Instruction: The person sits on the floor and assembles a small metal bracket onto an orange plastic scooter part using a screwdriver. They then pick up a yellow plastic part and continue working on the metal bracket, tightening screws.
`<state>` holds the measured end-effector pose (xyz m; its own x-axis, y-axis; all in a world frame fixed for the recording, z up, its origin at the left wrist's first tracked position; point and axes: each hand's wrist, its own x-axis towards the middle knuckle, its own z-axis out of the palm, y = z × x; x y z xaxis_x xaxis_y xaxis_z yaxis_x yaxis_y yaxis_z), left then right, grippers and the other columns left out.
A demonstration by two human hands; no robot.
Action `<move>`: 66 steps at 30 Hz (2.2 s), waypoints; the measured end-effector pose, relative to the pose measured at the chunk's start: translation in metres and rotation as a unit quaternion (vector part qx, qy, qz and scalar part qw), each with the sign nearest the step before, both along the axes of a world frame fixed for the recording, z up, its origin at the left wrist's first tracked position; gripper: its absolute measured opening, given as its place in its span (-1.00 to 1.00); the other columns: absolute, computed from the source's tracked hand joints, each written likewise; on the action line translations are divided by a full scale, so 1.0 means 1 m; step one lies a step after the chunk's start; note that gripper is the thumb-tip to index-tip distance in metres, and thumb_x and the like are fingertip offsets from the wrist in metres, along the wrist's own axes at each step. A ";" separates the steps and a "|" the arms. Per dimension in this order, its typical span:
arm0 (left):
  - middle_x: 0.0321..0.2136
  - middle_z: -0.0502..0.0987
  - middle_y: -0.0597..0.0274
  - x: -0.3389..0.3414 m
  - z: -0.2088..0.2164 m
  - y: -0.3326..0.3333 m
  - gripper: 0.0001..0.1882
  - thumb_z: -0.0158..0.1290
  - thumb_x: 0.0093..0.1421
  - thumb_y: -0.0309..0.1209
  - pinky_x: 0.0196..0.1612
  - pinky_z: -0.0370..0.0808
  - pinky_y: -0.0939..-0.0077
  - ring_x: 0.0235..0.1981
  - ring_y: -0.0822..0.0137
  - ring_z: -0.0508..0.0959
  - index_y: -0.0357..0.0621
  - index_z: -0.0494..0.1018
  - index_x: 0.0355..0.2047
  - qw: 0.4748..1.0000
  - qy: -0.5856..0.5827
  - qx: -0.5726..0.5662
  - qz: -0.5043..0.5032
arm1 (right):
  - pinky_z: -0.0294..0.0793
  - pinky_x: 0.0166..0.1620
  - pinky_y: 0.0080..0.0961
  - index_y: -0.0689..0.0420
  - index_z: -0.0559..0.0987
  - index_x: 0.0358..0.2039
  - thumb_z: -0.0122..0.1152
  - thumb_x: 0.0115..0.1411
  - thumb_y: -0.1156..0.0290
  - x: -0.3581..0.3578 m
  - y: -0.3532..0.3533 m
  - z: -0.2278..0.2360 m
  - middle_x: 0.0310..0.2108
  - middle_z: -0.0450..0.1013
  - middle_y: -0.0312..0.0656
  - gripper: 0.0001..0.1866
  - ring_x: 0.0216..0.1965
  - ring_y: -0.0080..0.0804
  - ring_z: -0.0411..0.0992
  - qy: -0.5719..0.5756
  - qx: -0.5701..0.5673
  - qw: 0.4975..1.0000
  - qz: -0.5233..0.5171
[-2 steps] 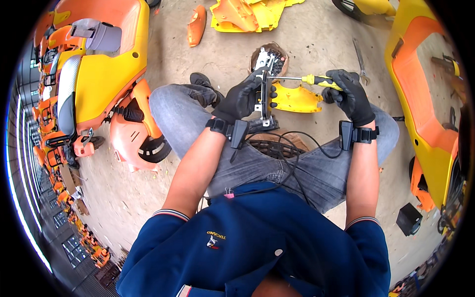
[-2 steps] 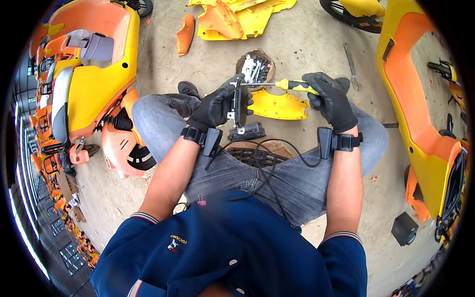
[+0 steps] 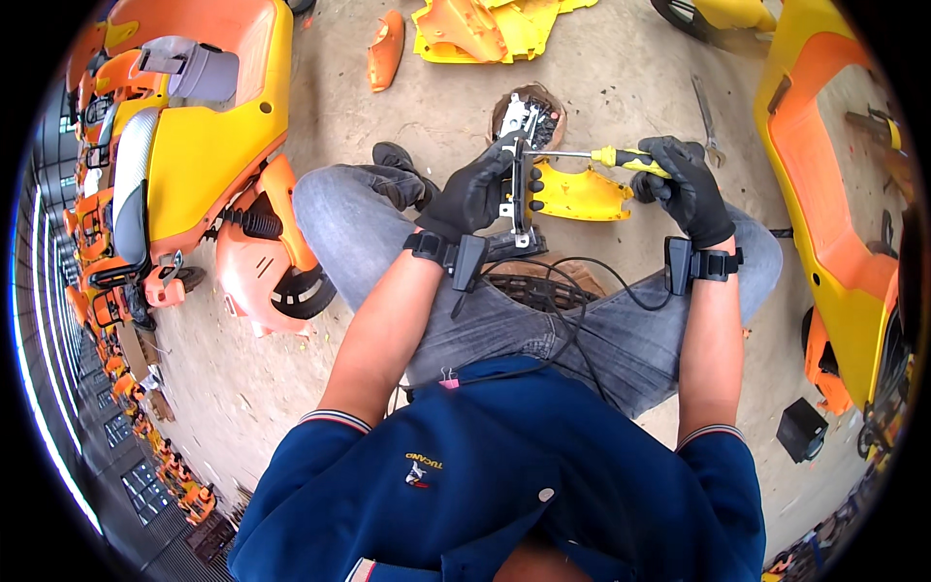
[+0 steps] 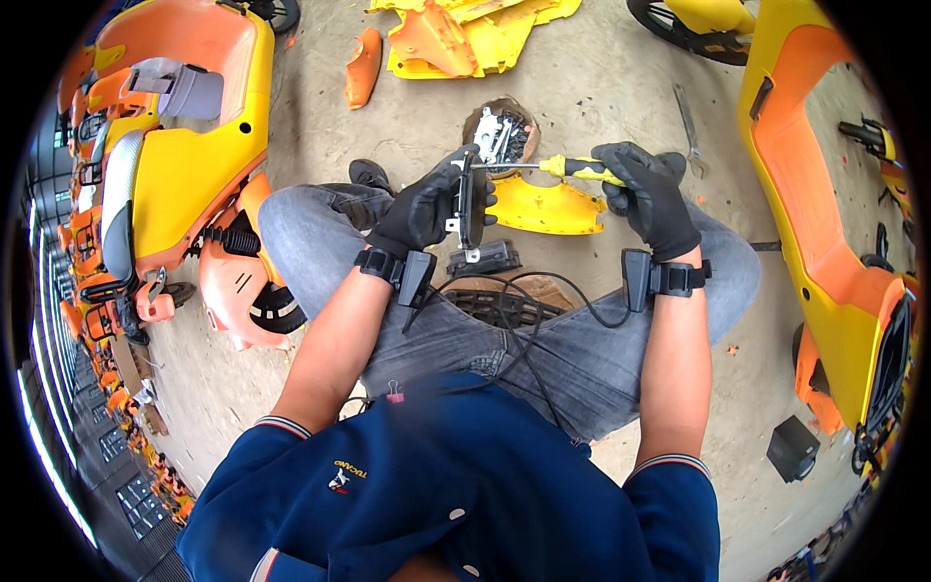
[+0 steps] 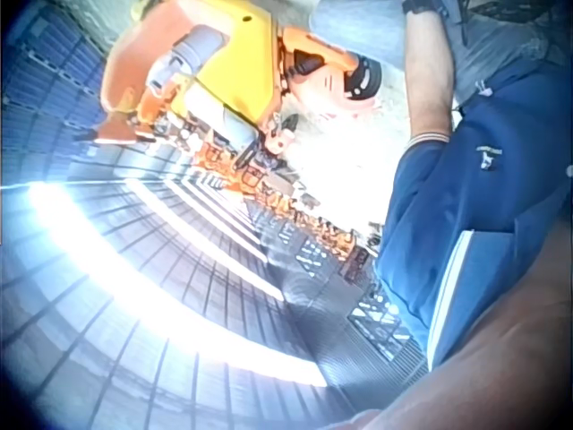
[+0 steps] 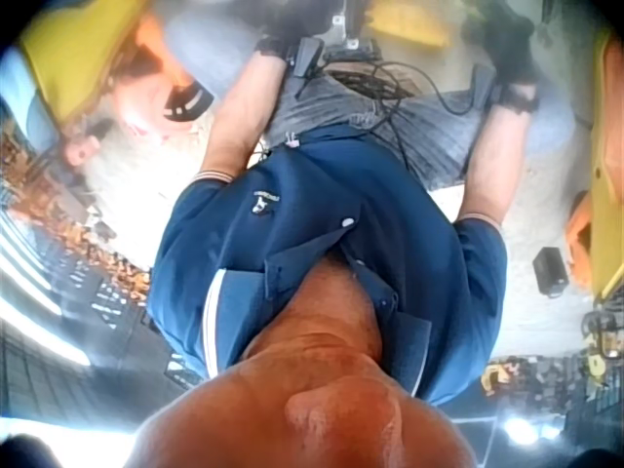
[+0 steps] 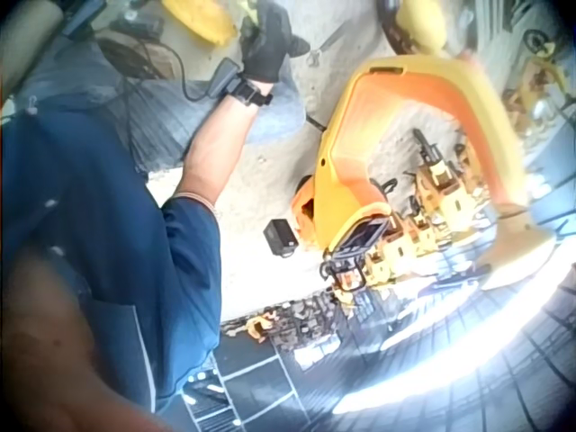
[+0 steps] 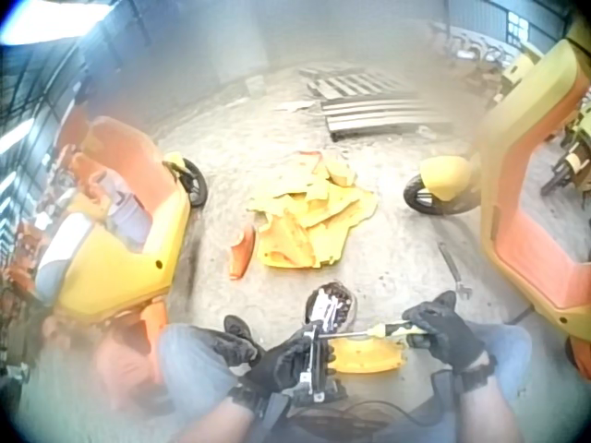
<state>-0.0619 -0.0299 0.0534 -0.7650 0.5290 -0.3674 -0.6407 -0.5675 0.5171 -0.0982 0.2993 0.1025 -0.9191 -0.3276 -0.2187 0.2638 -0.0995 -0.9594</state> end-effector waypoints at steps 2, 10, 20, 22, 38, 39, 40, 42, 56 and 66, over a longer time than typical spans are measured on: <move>0.00 0.46 -0.01 0.001 0.000 0.000 -0.40 -0.15 0.39 -0.22 0.10 0.45 -0.08 0.03 0.06 0.50 0.08 -0.04 0.38 1.000 0.005 -0.005 0.001 | 0.14 -0.50 -0.78 0.21 0.56 -0.11 0.03 0.34 0.33 0.000 -0.001 0.000 -0.47 0.36 -0.38 -0.74 -0.54 -0.74 0.19 0.029 0.029 0.999 0.014; 0.02 0.45 -0.06 0.002 -0.005 -0.001 -0.38 -0.12 0.38 -0.20 0.11 0.44 -0.06 0.05 0.06 0.49 0.05 -0.04 0.38 0.999 0.033 -0.001 0.002 | 0.21 -0.47 -0.82 0.27 0.53 -0.04 -0.02 0.33 0.54 -0.002 0.005 -0.010 -0.28 0.40 -0.36 -0.76 -0.49 -0.76 0.22 0.107 0.089 0.989 0.057; -0.03 0.46 0.04 -0.002 0.003 0.004 -0.38 -0.06 0.36 -0.29 0.09 0.49 0.10 0.02 0.16 0.51 0.01 -0.01 0.35 0.996 0.068 -0.042 0.040 | 0.16 -0.61 -0.79 0.11 0.59 -0.27 -0.04 0.37 0.03 -0.001 -0.004 0.011 -0.57 0.43 -0.39 -0.59 -0.65 -0.77 0.24 -0.117 0.106 0.987 0.023; -0.05 0.46 0.09 -0.003 0.007 0.005 -0.40 -0.07 0.37 -0.31 0.07 0.52 0.18 0.00 0.20 0.52 0.00 -0.01 0.35 0.995 0.072 -0.047 0.043 | 0.11 -0.67 -0.78 0.11 0.59 -0.29 -0.04 0.36 0.00 0.000 -0.006 0.016 -0.61 0.42 -0.41 -0.57 -0.71 -0.77 0.20 -0.143 0.123 0.982 0.028; 0.03 0.45 0.06 -0.004 0.006 -0.005 -0.31 -0.02 0.33 -0.21 0.07 0.52 0.18 0.03 0.16 0.51 0.00 -0.05 0.37 0.988 0.110 -0.099 0.030 | 0.32 -0.35 -0.70 0.18 0.51 -0.17 0.14 0.25 0.36 0.003 -0.002 0.009 -0.37 0.42 -0.32 -0.80 -0.40 -0.67 0.32 -0.095 0.073 0.985 0.122; 0.02 0.46 0.06 -0.004 0.007 -0.005 -0.30 -0.02 0.32 -0.20 0.07 0.52 0.18 0.03 0.17 0.51 -0.01 -0.04 0.37 0.988 0.113 -0.098 0.032 | 0.33 -0.34 -0.71 0.18 0.51 -0.16 0.14 0.25 0.35 0.003 -0.003 0.006 -0.37 0.42 -0.32 -0.79 -0.40 -0.67 0.33 -0.073 0.081 0.990 0.093; 0.01 0.46 0.07 -0.004 0.006 -0.005 -0.32 -0.03 0.33 -0.21 0.07 0.52 0.18 0.02 0.17 0.51 -0.01 -0.04 0.37 0.989 0.105 -0.105 0.016 | 0.33 -0.34 -0.71 0.18 0.51 -0.16 0.15 0.25 0.34 0.004 -0.004 0.002 -0.37 0.42 -0.33 -0.78 -0.40 -0.66 0.33 -0.051 0.089 0.993 0.064; 0.00 0.47 0.07 -0.004 0.004 -0.007 -0.34 -0.04 0.34 -0.21 0.06 0.53 0.18 0.01 0.18 0.52 -0.01 -0.04 0.37 0.989 0.089 -0.120 -0.016 | 0.34 -0.36 -0.73 0.18 0.51 -0.16 0.14 0.27 0.29 0.005 -0.006 -0.004 -0.38 0.43 -0.33 -0.76 -0.43 -0.67 0.33 -0.026 0.095 0.995 0.032; -0.04 0.48 0.13 -0.004 0.008 -0.007 -0.41 -0.06 0.37 -0.28 0.01 0.56 0.23 -0.05 0.23 0.55 -0.06 0.04 0.34 0.988 0.096 -0.118 0.036 | 0.25 -0.53 -0.74 0.17 0.52 -0.24 0.09 0.32 0.14 0.008 -0.011 0.015 -0.50 0.41 -0.36 -0.68 -0.59 -0.71 0.28 -0.105 0.132 0.977 0.131; -0.07 0.49 0.05 -0.005 0.009 -0.006 -0.41 -0.03 0.34 -0.27 -0.03 0.57 0.21 -0.07 0.20 0.55 -0.06 0.07 0.32 0.989 0.094 -0.096 0.061 | 0.37 -0.34 -0.69 0.21 0.52 -0.16 0.22 0.25 0.30 0.012 -0.020 -0.015 -0.33 0.47 -0.27 -0.74 -0.42 -0.67 0.37 0.138 0.147 0.979 0.015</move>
<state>-0.0672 -0.0362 0.0627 -0.8830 0.3630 -0.2977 -0.4562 -0.5142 0.7263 -0.0867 0.2796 0.0871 -0.9474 -0.3159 -0.0517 -0.0113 0.1946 -0.9808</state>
